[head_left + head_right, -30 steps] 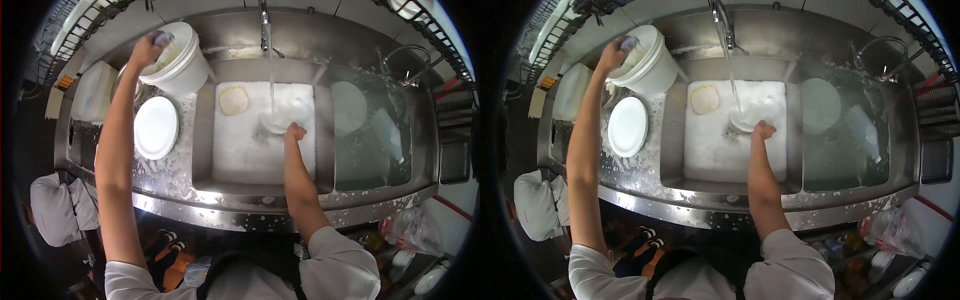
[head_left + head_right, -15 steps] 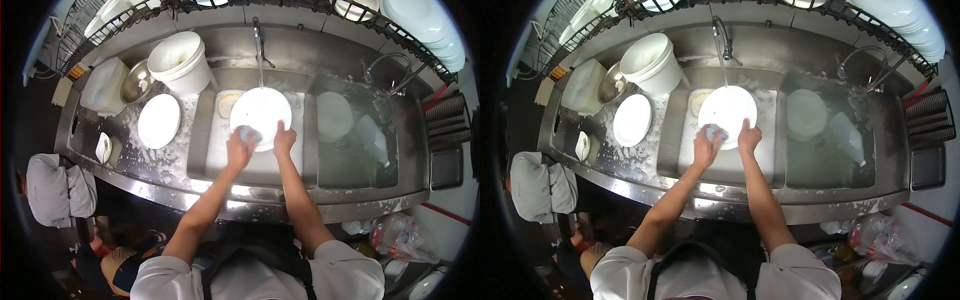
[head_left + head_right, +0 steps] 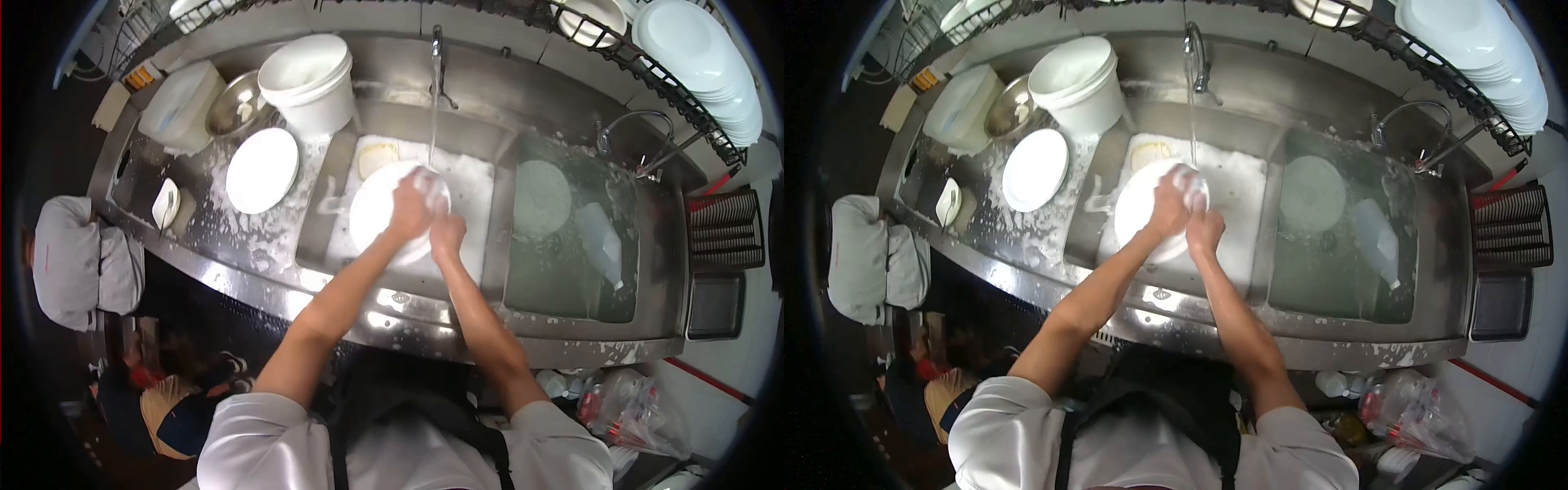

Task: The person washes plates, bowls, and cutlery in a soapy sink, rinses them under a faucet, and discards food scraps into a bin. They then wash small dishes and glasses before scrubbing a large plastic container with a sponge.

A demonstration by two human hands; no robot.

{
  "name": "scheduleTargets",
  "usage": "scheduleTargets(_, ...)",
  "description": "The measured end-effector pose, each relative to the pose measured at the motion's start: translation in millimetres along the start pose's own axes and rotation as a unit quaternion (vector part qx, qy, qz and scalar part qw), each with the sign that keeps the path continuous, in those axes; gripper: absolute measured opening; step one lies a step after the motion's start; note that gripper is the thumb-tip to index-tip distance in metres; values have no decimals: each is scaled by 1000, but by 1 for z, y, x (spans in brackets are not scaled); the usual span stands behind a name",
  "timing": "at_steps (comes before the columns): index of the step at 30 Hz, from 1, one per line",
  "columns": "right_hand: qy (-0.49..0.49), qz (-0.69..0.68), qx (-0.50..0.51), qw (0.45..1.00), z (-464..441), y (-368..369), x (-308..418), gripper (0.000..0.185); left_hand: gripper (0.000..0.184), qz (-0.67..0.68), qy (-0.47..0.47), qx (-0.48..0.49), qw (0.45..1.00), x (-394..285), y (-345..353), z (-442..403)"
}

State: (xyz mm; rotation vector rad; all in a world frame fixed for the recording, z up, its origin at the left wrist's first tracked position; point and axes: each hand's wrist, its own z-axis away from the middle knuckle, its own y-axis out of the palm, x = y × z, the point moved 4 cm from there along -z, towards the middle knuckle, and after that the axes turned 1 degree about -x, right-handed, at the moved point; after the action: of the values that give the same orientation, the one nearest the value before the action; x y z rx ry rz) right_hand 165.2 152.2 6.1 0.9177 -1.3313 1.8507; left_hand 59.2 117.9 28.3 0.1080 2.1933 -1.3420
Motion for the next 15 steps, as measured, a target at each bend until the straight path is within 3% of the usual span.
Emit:
scheduleTargets(1, 39, -104, -8, 994, -3, -4, -14, 59, 41, 63, 68, 33, 995, -3, 6, 22)
scheduleTargets(2, 69, -214, -20, 974, -16, -6, -20, 57, 42, 32, 59, 80, 995, 11, 6, 38)
scheduleTargets(4, 126, -277, -60, 951, -11, -20, -13, 47, 45, -28, 37, 173, 984, 36, -6, 63)
scheduleTargets(5, 139, -191, -75, 969, -11, -13, -19, 42, 43, -134, -87, 122, 980, 39, -11, 64)
scheduleTargets(6, 97, -185, -8, 978, -3, -5, -29, 41, 46, -80, -32, 10, 996, 42, -9, 50)
scheduleTargets(8, -19, -183, 120, 976, -9, 12, -21, 40, 49, -185, 126, -2, 975, 21, -38, 4)
scheduleTargets(10, 27, -220, 157, 963, 0, -12, -1, 36, 62, -158, -98, -6, 983, 51, -78, -28)
scheduleTargets(11, 52, -260, 157, 951, -4, -23, 11, 35, 61, -58, -191, 115, 973, 73, -83, -31)
scheduleTargets(12, 84, -300, 158, 937, -6, -27, 15, 34, 60, 136, -290, 134, 938, 95, -73, -21)
scheduleTargets(13, 72, -364, 161, 914, -14, -25, 14, 30, 59, 324, -375, 144, 857, 123, -46, -2)
scheduleTargets(14, 75, -390, 119, 910, -19, -14, 14, 30, 59, 498, -435, 141, 736, 144, -22, 8)
scheduleTargets(15, 80, -416, 77, 903, -21, 1, 11, 31, 54, 521, -480, 14, 706, 147, 1, 24)
